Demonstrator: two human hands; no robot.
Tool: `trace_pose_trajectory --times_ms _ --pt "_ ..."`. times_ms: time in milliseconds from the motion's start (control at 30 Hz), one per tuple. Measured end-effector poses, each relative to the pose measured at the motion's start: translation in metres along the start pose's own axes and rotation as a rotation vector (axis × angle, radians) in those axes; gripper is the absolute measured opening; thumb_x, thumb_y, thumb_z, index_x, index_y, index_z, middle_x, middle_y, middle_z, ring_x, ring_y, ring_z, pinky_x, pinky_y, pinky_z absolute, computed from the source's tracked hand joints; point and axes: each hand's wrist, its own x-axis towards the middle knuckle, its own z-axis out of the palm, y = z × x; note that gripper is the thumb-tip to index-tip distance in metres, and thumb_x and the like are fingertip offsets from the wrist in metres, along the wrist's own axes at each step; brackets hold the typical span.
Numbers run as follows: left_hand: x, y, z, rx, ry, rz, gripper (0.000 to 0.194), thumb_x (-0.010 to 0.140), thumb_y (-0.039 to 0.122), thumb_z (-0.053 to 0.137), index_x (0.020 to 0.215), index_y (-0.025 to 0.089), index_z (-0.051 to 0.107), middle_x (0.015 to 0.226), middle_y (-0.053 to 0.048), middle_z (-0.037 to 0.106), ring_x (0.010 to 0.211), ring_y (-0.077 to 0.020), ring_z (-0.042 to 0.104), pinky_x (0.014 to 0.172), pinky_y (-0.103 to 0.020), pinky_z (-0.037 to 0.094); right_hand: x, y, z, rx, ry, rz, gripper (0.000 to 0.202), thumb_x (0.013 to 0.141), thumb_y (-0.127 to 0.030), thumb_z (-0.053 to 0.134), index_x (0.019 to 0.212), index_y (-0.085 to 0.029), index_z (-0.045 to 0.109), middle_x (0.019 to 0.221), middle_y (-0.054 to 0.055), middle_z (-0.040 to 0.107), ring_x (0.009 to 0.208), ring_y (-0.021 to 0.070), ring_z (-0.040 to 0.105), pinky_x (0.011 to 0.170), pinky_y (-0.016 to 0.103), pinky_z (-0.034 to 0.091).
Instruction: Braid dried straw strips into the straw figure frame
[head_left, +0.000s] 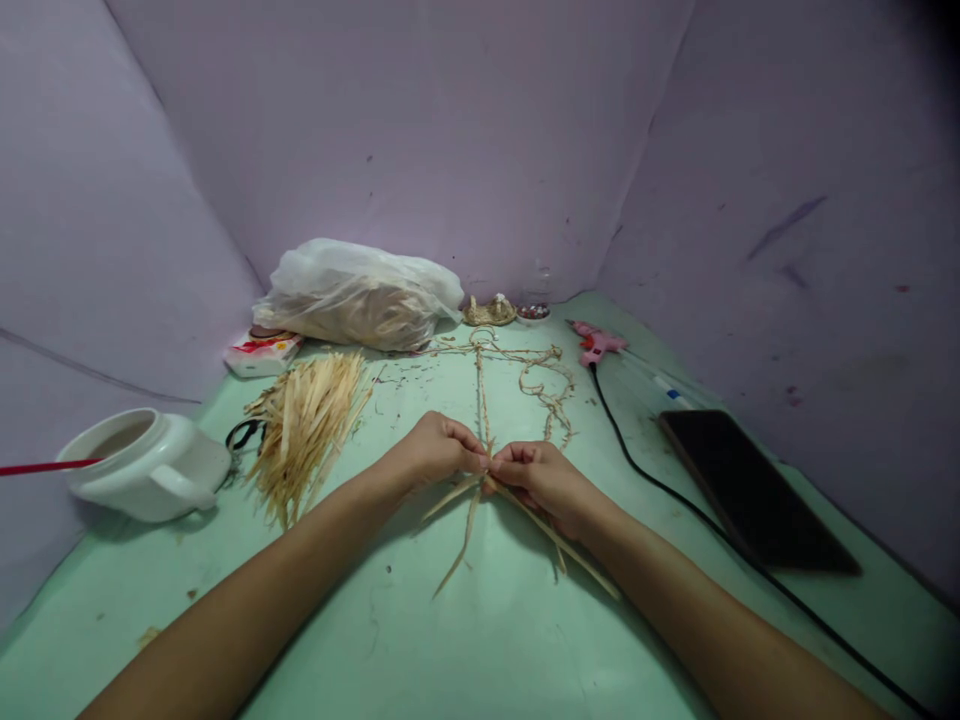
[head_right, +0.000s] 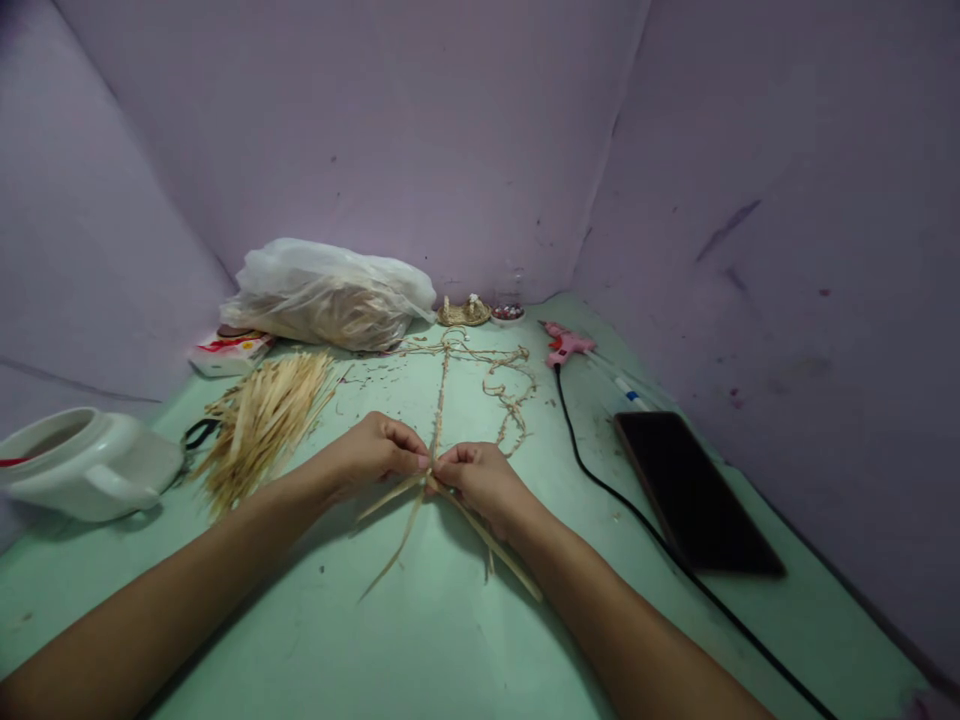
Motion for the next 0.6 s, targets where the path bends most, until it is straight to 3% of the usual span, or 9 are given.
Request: trace_pose_trajectory --times_ms 267,500,600 --pt "-0.002 -0.003 0.007 0.085 0.073 0.084 0.010 0.054 0.019 0.057 0.060 0.012 0.060 0.046 0.002 0.049 0.042 -0.0058 0.036 0.042 -0.020 0.028 -0.002 0.000 0.000 -0.007 0.007 -0.002 0.013 0.063 -0.022 0.057 0.055 -0.015 0.050 0.039 -0.006 0.044 0.032 0.0026 0.023 0.034 0.019 0.012" --pt "-0.017 0.001 0.016 0.674 0.165 0.050 0.017 0.059 0.030 0.054 0.054 0.017 0.064 0.051 -0.004 0.055 0.050 -0.0132 0.045 0.048 -0.025 0.030 0.001 0.002 0.000 0.000 0.033 -0.026 0.005 0.061 -0.016 0.056 0.058 -0.014 0.052 0.044 -0.005 0.048 0.034 0.0021 0.026 0.034 0.019 0.013" --pt "-0.016 0.000 0.017 0.750 0.210 0.024 0.019 0.060 0.031 0.052 0.055 0.017 0.064 0.052 -0.004 0.055 0.050 -0.0139 0.046 0.049 -0.025 0.029 0.000 0.002 -0.001 -0.004 0.016 -0.029 0.007 0.064 -0.019 0.054 0.060 -0.014 0.052 0.049 -0.003 0.052 0.034 0.0020 0.025 0.034 0.019 0.012"
